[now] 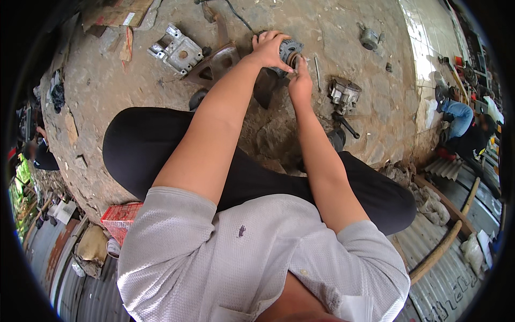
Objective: The person sits on the floor and uses a metal tool to scrape and clean the surface of a mechanical part, likely an alternator. They repeatedly rotate the part and apply the tool to different areas, focusing on removing debris or corrosion.
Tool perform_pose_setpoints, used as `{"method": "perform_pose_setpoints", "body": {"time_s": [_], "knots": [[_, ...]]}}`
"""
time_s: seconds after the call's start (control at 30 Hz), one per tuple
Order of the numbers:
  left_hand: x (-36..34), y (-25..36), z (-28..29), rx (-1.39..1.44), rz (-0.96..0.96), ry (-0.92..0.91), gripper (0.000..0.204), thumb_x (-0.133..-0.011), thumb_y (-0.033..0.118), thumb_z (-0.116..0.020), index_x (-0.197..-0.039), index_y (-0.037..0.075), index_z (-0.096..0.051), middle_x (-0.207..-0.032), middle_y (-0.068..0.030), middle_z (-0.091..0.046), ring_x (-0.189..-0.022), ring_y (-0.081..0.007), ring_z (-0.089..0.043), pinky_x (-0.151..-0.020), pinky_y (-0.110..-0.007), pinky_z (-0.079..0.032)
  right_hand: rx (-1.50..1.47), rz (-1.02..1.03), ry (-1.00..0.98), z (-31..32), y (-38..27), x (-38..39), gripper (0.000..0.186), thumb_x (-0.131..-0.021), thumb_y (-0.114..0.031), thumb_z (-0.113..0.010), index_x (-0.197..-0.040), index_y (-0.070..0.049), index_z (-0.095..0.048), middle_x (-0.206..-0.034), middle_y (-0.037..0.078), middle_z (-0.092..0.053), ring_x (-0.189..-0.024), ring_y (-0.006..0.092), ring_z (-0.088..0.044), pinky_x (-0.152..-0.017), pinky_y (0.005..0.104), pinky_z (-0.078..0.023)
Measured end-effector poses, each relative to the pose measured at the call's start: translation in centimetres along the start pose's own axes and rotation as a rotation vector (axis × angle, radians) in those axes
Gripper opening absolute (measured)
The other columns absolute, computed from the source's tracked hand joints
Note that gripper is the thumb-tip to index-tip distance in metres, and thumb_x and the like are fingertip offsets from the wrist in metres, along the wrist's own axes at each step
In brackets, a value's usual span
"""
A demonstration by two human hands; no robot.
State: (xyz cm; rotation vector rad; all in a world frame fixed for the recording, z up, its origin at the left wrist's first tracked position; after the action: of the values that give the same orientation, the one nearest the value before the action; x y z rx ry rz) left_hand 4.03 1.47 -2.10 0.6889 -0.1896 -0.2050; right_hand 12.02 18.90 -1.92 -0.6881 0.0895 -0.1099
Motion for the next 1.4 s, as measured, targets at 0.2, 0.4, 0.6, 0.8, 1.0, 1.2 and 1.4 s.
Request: {"method": "perform_pose_setpoints", "body": {"time_s": [0.2,0.4,0.6,0.8,1.0,1.2,1.4], "knots": [[-0.1,-0.3,-0.2,-0.013,0.018,0.084,0.119,-0.047,0.063,-0.098,-0.15,0.028,-0.051,-0.158,-0.006,-0.041,-0.153,-0.0363,-0.026,-0.124,-0.067,-0.011,0.035,0.1,0.056,0.8,0.7,0.1,0.056,-0.093,0.004,-0.046,-0.148,-0.002,-0.055,-0.145,0.024,-0.059,-0.136,0.039,-0.056,-0.109,0.0427,-0.047],[-0.4,-0.6,-0.9,-0.007,-0.017,0.108,0.112,-0.053,0.062,-0.095,-0.149,0.028,-0.052,-0.157,-0.004,-0.044,-0.152,-0.0347,-0.028,-0.124,-0.068,-0.011,-0.177,-0.121,0.085,1.4,1.5,0.1,0.051,-0.099,0.0,-0.047,-0.149,-0.003,-0.053,-0.149,0.023,-0.057,-0.139,0.0368,-0.055,-0.113,0.0438,-0.044],[-2.0,-0.5,-1.8,0.052,0.133,0.087,0.076,-0.085,0.069,-0.07,-0.147,0.028,-0.054,-0.158,-0.0023,-0.043,-0.152,-0.0333,-0.027,-0.123,-0.07,-0.006,-0.143,0.012,0.13,0.9,-0.3,1.5,0.048,-0.1,0.0,-0.05,-0.148,-0.001,-0.054,-0.153,0.023,-0.053,-0.142,0.0386,-0.05,-0.115,0.0435,-0.043],[-2.6,0.2,-2.3,0.026,0.168,0.038,0.061,-0.099,0.066,-0.053,-0.148,0.03,-0.055,-0.16,-0.0017,-0.041,-0.155,-0.0319,-0.023,-0.123,-0.07,-0.001,-0.127,0.077,0.146,2.3,-1.7,0.6,0.048,-0.096,0.003,-0.052,-0.144,-0.001,-0.057,-0.15,0.023,-0.055,-0.139,0.0385,-0.053,-0.113,0.0423,-0.044],[-1.8,-0.6,-1.8,0.026,0.102,0.001,0.068,-0.089,0.057,-0.068,-0.15,0.031,-0.052,-0.162,-0.0028,-0.039,-0.155,-0.0321,-0.022,-0.124,-0.069,-0.004,-0.023,-0.327,-0.209,1.2,0.3,-0.4,0.058,-0.088,0.009,-0.053,-0.145,-0.004,-0.057,-0.153,0.021,-0.053,-0.141,0.0355,-0.051,-0.114,0.042,-0.045],[-0.6,-0.8,-1.0,0.016,0.038,-0.025,0.098,-0.064,0.055,-0.087,-0.151,0.031,-0.05,-0.161,-0.0075,-0.038,-0.153,-0.0371,-0.024,-0.124,-0.065,-0.01,-0.077,0.182,0.049,1.2,-1.5,1.4,0.064,-0.085,0.011,-0.051,-0.147,-0.005,-0.055,-0.156,0.019,-0.05,-0.145,0.035,-0.047,-0.117,0.0437,-0.043],[-0.1,-1.2,-0.2,-0.038,0.011,0.022,0.113,-0.053,0.056,-0.097,-0.151,0.026,-0.049,-0.159,-0.0073,-0.04,-0.153,-0.0374,-0.025,-0.124,-0.064,-0.013,-0.046,0.24,0.089,1.1,-2.5,0.2,0.062,-0.084,0.012,-0.052,-0.144,-0.004,-0.059,-0.152,0.021,-0.053,-0.142,0.0358,-0.05,-0.116,0.0436,-0.044]]}}
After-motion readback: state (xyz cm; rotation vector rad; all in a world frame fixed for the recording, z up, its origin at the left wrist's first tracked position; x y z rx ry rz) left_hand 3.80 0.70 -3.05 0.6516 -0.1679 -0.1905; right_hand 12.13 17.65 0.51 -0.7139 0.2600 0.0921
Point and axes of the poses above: each hand's wrist, its own x-axis away from the middle knuckle, its own z-axis out of the back of the hand, y = z × x, the point moved 5 cm from there along -x, towards the middle knuckle
